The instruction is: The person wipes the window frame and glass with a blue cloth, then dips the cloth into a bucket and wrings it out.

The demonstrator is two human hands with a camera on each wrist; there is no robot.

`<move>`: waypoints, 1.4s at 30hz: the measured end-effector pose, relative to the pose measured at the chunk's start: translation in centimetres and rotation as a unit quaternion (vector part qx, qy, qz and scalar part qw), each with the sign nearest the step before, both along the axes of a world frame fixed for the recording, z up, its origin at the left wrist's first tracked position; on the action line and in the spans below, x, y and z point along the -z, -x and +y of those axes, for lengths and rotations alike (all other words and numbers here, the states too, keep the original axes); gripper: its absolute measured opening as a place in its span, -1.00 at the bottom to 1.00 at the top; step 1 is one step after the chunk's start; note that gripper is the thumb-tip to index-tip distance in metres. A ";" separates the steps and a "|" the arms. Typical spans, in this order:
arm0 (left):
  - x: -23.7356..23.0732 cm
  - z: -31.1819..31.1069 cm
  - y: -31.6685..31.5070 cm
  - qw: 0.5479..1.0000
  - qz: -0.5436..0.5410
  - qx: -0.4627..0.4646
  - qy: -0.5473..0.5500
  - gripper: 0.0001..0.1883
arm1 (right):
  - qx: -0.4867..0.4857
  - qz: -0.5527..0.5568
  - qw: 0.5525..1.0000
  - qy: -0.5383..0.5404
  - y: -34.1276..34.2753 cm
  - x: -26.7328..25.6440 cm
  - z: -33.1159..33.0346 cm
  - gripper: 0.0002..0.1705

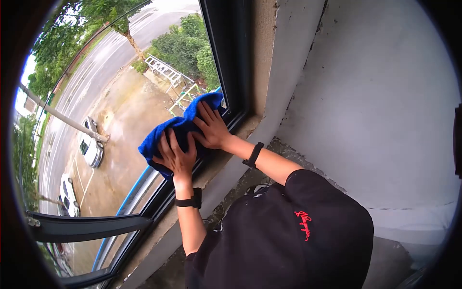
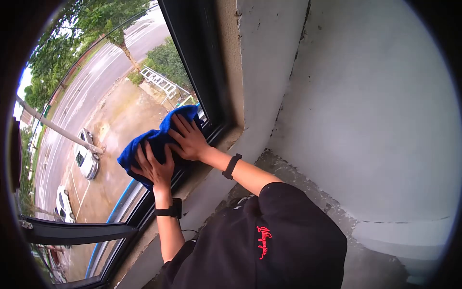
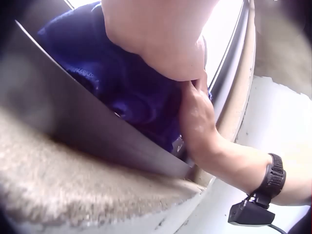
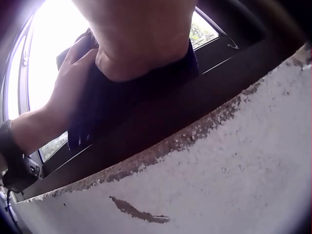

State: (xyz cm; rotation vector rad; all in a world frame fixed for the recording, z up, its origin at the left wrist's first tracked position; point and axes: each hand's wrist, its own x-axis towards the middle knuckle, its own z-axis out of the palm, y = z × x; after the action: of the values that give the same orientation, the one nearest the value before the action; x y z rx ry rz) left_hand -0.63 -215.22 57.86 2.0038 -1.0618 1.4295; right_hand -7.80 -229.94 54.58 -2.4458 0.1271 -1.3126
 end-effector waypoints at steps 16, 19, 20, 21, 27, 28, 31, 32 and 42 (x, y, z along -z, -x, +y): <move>-23.3 5.4 -6.4 0.943 -0.284 -0.084 0.151 -0.68 | -0.035 -0.309 0.950 -0.026 -5.4 -25.2 5.8 -0.23; -18.9 5.8 -4.5 0.956 -0.223 -0.110 0.159 -0.66 | 0.021 -0.275 0.959 0.070 -6.5 -20.3 5.8 -0.26; -17.1 5.4 -3.4 0.960 -0.194 -0.114 0.166 -0.66 | 0.031 -0.264 0.960 0.085 -6.6 -18.4 6.0 -0.28; -15.1 5.3 -3.0 0.966 -0.169 -0.103 0.165 -0.64 | 0.039 -0.253 0.961 0.102 -6.8 -16.4 6.1 -0.30; -1.4 1.8 -0.7 0.985 -0.042 -0.075 0.147 -0.64 | 0.053 -0.053 0.996 0.044 -5.0 -1.9 6.6 -0.25; 0.8 1.3 -0.9 0.989 -0.033 -0.044 0.139 -0.64 | 0.070 -0.027 0.997 -0.006 -4.3 -0.2 6.5 -0.36; 3.7 0.4 -0.4 0.998 -0.024 0.005 0.058 -0.61 | 0.076 -0.031 0.995 -0.063 -3.4 4.4 5.1 -0.22; 3.9 -0.1 -0.5 0.997 -0.020 0.007 0.080 -0.61 | 0.065 -0.043 0.996 -0.034 -3.1 4.0 4.4 -0.21; -20.5 1.1 -2.2 0.976 -0.097 0.105 0.162 -0.59 | 0.076 -0.297 0.937 0.170 -6.7 -23.3 1.1 -0.22</move>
State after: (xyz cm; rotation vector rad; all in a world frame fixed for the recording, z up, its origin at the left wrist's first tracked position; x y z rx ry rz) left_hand 1.57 -214.08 78.37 1.5033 -1.0084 1.5902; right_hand -1.15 -228.83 77.89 -2.1980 -0.0775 -2.2422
